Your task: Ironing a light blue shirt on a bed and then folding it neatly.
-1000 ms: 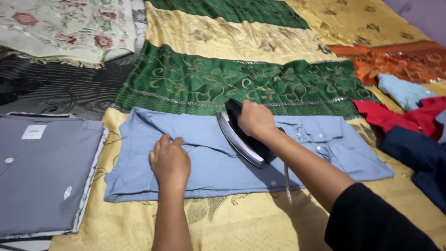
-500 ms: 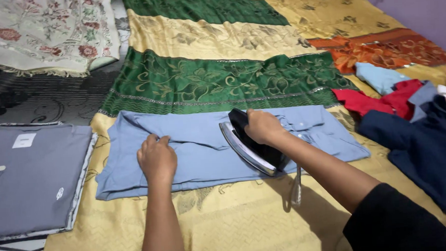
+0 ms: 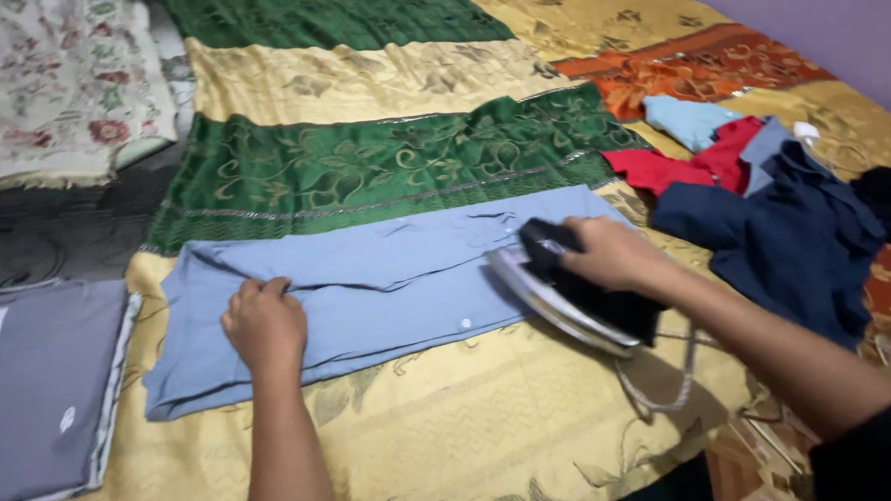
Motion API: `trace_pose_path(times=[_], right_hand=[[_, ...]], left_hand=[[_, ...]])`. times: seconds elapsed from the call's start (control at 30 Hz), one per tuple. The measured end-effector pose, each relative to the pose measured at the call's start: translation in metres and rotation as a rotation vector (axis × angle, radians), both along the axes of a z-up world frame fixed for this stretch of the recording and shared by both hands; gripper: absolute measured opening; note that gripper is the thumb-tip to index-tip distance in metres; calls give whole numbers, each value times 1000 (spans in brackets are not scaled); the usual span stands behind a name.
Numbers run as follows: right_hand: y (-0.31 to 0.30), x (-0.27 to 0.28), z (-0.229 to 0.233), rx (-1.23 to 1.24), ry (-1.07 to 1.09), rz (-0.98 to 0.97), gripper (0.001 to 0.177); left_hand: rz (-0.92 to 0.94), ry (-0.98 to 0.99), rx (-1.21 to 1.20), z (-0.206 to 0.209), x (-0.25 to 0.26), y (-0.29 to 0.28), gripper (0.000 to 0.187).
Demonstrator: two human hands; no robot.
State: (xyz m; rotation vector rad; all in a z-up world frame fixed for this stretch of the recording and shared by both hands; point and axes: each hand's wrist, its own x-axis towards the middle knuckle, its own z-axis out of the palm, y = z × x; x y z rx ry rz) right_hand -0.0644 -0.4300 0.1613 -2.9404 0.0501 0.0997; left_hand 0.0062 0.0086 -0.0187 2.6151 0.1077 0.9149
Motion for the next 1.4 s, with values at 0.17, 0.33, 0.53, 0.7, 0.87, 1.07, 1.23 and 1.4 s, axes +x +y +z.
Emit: trace_pose_path(times=[0.17,0.33,0.53,0.7,0.87,1.07,1.23,1.4], right_hand=[[-114,-9,-7,-62,-52,-111,53],[-191,-17,-17,-166,-101,-283,52],[-260,-2,-56,-217,-58,-589,49],[-275,18,-69,-233,-141,-682,41],[-297,40,-95,-290,-244,-621,36],[-219,18,-66,-466,-593,-354,43],[-129,-43,-101,652,-751,-165,58],[-111,-79,-148,1999,-379,-739,35]], left_hand=[[-11,37,-20,-7,6,5,28],[-43,28,-29,-9,4,7,27],[-1,99,5,-1,3,2,27],[-78,-175,91,20,-8,-16,33],[-187,-143,142,35,-13,-40,31],[-234,-156,186,40,-16,-46,31],[-263,-143,160,46,-17,-49,28],[-304,-118,172,52,-23,-61,26]])
